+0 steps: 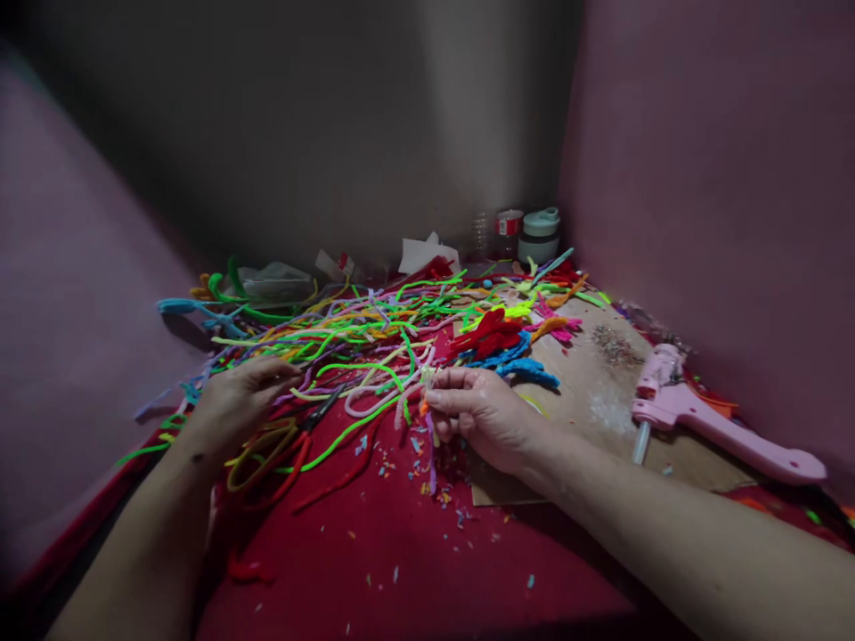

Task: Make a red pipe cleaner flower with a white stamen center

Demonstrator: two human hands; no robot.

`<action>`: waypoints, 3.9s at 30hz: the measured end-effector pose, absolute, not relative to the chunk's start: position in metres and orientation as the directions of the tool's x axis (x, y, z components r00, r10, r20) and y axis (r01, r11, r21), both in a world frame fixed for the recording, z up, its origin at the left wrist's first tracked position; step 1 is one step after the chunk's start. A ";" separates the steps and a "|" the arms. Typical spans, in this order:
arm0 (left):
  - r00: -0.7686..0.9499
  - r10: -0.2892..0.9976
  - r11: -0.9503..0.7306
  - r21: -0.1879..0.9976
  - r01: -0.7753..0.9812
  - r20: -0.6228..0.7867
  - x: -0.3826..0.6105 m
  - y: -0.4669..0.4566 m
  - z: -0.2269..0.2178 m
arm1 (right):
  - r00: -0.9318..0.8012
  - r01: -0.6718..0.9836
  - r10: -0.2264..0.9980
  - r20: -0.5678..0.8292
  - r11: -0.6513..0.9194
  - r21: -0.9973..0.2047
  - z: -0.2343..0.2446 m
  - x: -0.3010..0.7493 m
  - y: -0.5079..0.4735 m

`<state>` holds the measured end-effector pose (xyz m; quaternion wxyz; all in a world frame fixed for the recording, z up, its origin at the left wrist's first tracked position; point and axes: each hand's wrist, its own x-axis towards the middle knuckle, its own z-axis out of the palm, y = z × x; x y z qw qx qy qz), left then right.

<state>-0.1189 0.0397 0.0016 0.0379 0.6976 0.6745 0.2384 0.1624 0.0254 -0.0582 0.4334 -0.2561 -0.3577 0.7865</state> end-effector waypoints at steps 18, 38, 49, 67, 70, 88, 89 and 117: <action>0.006 1.000 -0.020 0.999 -0.028 0.020 -0.063 0.026 -0.005 | -0.471 -0.558 0.880 -0.064 -0.353 -0.751 -0.054 0.161 0.027; 0.177 0.971 0.176 0.981 -0.077 -0.161 -0.023 0.006 -0.007 | -0.480 -0.615 0.875 -0.060 -0.384 -0.689 -0.050 0.165 0.030; -0.011 0.999 0.037 0.994 -0.107 -0.038 -0.017 0.005 -0.007 | -0.699 -0.417 0.712 -0.059 -0.474 -0.776 -0.046 0.162 0.015; 0.593 0.633 -0.720 0.096 0.688 0.497 -0.026 0.002 -0.026 | -0.627 -0.461 0.778 -0.025 -0.397 -0.794 -0.047 0.163 0.020; 0.539 0.717 -0.654 0.160 0.739 0.443 -0.030 0.002 -0.030 | -0.643 -0.492 0.765 -0.044 -0.456 -0.741 -0.046 0.165 0.022; 0.123 0.987 -0.147 0.892 0.427 0.103 0.006 -0.015 -0.020 | -0.424 -0.620 0.902 -0.085 -0.358 -0.698 -0.046 0.159 0.024; 0.130 0.986 -0.151 0.890 0.431 0.104 0.007 -0.015 -0.020 | -0.419 -0.619 0.905 -0.079 -0.348 -0.704 -0.046 0.159 0.024; 0.229 0.968 0.039 0.962 0.269 -0.103 0.014 -0.013 -0.018 | -0.422 -0.566 0.906 -0.014 -0.276 -0.777 -0.050 0.157 0.024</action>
